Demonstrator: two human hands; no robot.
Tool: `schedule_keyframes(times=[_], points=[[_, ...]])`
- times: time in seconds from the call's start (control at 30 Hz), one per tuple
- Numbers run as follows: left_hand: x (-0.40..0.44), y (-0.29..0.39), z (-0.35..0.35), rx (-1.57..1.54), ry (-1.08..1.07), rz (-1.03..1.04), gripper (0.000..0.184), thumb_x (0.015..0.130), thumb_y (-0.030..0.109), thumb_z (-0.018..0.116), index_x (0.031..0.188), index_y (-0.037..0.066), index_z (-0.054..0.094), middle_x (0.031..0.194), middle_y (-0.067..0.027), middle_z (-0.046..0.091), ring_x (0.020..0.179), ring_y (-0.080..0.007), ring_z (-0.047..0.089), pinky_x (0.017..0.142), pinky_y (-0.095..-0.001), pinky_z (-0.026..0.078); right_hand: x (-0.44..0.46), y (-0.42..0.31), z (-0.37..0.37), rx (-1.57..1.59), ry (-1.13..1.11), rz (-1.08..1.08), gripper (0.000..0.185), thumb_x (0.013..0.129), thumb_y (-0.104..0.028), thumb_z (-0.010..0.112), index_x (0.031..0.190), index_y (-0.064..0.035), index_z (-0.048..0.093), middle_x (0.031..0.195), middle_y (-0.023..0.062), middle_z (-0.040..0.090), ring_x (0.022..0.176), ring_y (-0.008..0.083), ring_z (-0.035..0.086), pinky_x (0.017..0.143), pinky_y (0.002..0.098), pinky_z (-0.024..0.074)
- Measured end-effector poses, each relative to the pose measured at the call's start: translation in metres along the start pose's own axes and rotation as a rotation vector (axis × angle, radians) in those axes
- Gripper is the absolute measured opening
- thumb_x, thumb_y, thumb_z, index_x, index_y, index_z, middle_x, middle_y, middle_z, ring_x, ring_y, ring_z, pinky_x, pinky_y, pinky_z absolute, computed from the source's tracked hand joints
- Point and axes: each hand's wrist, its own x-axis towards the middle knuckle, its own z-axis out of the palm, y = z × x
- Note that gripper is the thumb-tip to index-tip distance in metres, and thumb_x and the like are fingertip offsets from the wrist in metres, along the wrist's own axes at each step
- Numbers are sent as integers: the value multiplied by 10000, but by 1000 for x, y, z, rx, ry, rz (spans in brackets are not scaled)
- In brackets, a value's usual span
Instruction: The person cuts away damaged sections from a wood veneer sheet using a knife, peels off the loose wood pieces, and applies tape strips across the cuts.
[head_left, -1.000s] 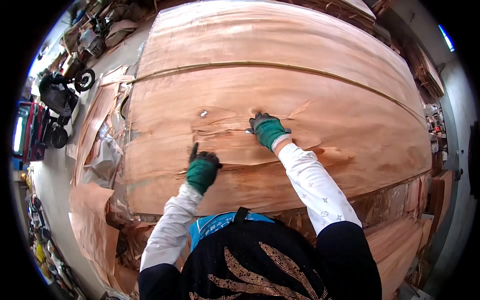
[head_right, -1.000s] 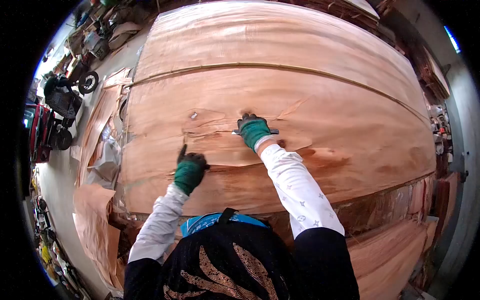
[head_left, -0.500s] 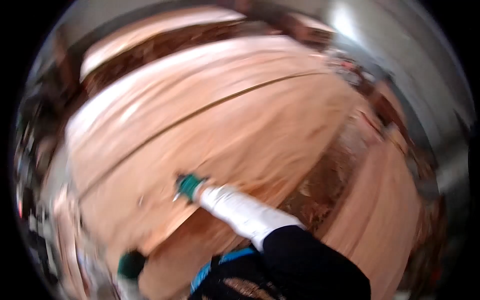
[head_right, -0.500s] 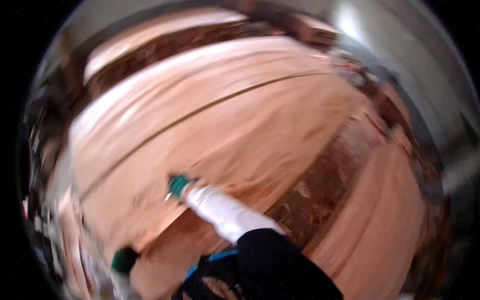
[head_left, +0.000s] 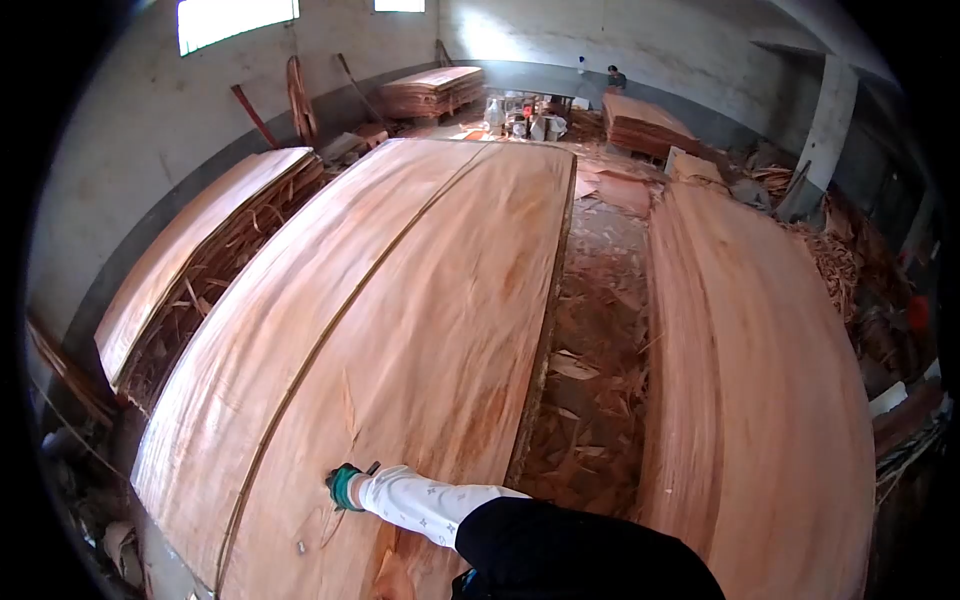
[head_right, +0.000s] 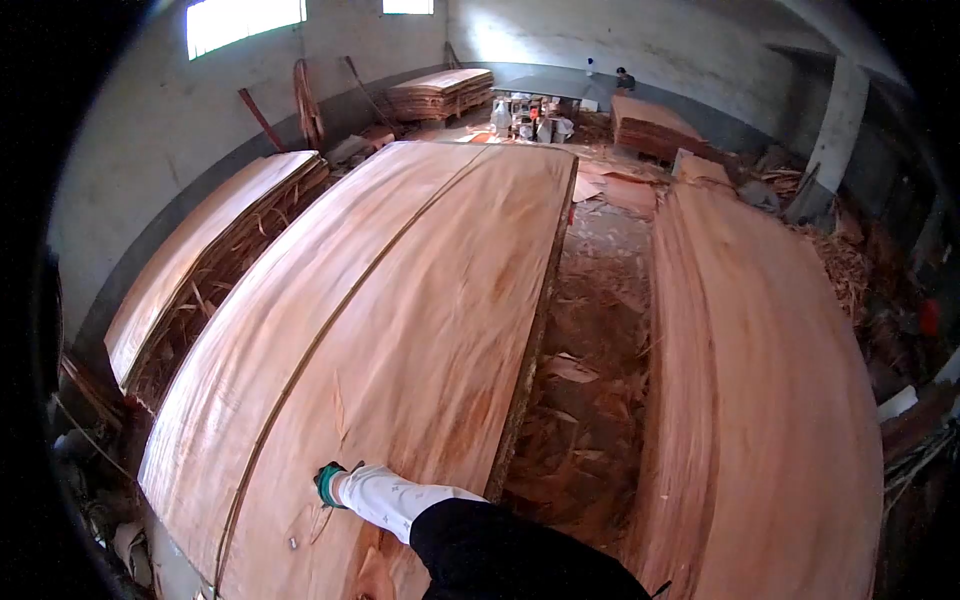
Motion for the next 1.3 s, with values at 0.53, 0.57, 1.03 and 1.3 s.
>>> schedule_keyframes(times=[0.53, 0.57, 1.03, 1.3], points=[[-243, -80, -81, -188, -13, -61, 155, 833, 96, 623, 952, 31, 699, 918, -140, 666, 849, -288, 654, 780, -369, 526, -46, 3, -52, 639, 47, -174, 314, 872, -63, 532, 1159, -114, 651, 1011, 171, 684, 922, 274, 671, 822, 355, 515], [-242, -74, -83, -156, -50, -104, 154, 831, 93, 626, 950, 25, 697, 921, -140, 665, 854, -286, 654, 786, -360, 526, -57, -7, -52, 793, -118, -164, 312, 880, -76, 539, 1171, -109, 648, 971, 152, 693, 866, 259, 674, 789, 355, 522], [-193, -104, -102, -453, -85, -139, 141, 798, 66, 650, 925, 13, 680, 783, -88, 688, 710, -175, 664, 664, -312, 537, -116, -78, -68, 800, -335, -269, 210, 812, -226, 686, 867, -25, 667, 815, 197, 671, 710, 332, 648, 649, 394, 511], [-94, -117, -81, -376, -295, -224, 136, 849, 117, 605, 934, 25, 657, 832, -121, 664, 789, -197, 669, 712, -312, 534, -79, -28, -111, 835, -613, 35, 155, 771, -155, 708, 861, -31, 686, 781, 125, 672, 582, 185, 608, 568, 339, 507]])
